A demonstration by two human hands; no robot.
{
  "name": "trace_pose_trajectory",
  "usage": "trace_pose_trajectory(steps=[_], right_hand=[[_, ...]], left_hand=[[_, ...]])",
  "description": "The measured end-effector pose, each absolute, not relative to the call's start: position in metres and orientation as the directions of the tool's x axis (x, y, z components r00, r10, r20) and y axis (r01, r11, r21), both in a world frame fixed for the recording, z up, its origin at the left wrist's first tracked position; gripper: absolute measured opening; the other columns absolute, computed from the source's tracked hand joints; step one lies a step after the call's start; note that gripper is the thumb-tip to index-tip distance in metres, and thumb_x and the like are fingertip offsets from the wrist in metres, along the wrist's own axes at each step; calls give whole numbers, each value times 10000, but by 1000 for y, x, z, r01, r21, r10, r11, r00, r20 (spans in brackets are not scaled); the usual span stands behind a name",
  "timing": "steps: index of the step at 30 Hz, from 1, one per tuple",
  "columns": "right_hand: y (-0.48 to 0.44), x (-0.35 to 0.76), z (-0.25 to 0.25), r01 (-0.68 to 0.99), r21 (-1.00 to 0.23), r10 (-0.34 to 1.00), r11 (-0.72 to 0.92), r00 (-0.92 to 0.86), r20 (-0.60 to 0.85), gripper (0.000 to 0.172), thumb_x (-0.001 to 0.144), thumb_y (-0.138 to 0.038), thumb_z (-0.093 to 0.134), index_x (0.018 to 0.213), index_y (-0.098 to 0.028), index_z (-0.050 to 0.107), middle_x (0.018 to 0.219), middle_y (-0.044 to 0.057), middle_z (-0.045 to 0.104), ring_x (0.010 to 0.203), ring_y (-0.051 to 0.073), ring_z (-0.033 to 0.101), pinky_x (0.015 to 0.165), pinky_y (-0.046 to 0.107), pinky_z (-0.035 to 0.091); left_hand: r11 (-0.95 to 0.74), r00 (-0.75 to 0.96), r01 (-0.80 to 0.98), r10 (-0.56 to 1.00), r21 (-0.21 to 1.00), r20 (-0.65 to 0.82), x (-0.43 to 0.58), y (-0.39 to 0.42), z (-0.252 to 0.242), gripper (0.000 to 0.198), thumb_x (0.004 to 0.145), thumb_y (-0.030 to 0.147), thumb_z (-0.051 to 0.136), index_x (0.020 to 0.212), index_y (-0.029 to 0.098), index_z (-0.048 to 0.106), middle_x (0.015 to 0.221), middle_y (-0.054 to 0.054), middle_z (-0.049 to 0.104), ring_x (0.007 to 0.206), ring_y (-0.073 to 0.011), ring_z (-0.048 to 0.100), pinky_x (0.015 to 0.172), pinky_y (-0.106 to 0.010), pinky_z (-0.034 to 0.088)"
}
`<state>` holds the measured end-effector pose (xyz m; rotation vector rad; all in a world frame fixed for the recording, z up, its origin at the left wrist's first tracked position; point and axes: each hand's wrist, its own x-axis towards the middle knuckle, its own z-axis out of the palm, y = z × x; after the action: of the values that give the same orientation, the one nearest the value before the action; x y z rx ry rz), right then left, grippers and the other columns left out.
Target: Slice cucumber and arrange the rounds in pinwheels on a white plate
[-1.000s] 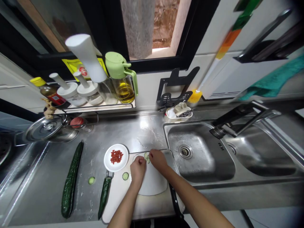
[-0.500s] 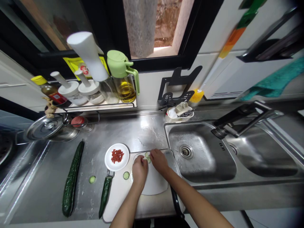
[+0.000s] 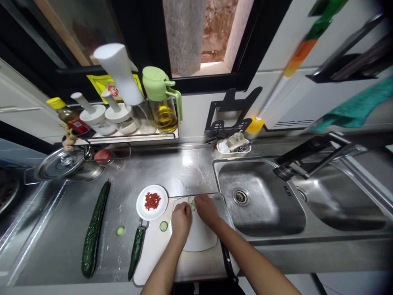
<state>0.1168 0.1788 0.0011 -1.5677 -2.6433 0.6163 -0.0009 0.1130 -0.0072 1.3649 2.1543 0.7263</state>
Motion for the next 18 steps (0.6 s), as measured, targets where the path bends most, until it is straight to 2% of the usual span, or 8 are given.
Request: trace_pose_trajectory(steps=[5, 10, 13, 18], right_hand=[[174, 130, 5, 842, -373, 866, 391, -474, -162, 234, 897, -166, 405, 960, -179, 629, 928, 77, 622, 900, 183, 524, 777, 278, 350], [155, 149, 11, 838, -415, 880, 354, -449, -156, 236, 892, -167, 413, 970, -158, 636, 916, 74, 620, 896, 173, 536, 790, 264, 363], [138, 155, 11, 826, -446, 877, 345, -453, -160, 236, 886, -163, 413, 945, -163, 642, 879, 64, 615, 864, 168, 539, 780, 259, 376], [107, 157, 7, 781, -530, 866, 330, -474, -160, 238, 881, -156, 406, 941, -174, 636, 893, 67, 610, 864, 173, 533, 797, 277, 388]], left_hand=[[319, -343, 633, 932, 706, -114, -11, 104, 2, 272, 829, 211, 410, 880, 186, 675, 869, -67, 692, 837, -179, 621, 788, -285, 444], [366, -411, 611, 904, 702, -114, -39, 73, 7, 309, 840, 288, 416, 987, 175, 664, 968, -85, 690, 868, -199, 629, 827, -322, 463], [433, -490, 611, 864, 663, -113, -58, 50, 5, 346, 813, 335, 458, 1049, 167, 646, 941, -95, 679, 804, -205, 629, 788, -334, 481], [503, -558, 647, 824, 573, -94, -73, 20, -2, 393, 796, 378, 477, 1065, 141, 640, 974, -124, 650, 865, -227, 615, 814, -344, 475]])
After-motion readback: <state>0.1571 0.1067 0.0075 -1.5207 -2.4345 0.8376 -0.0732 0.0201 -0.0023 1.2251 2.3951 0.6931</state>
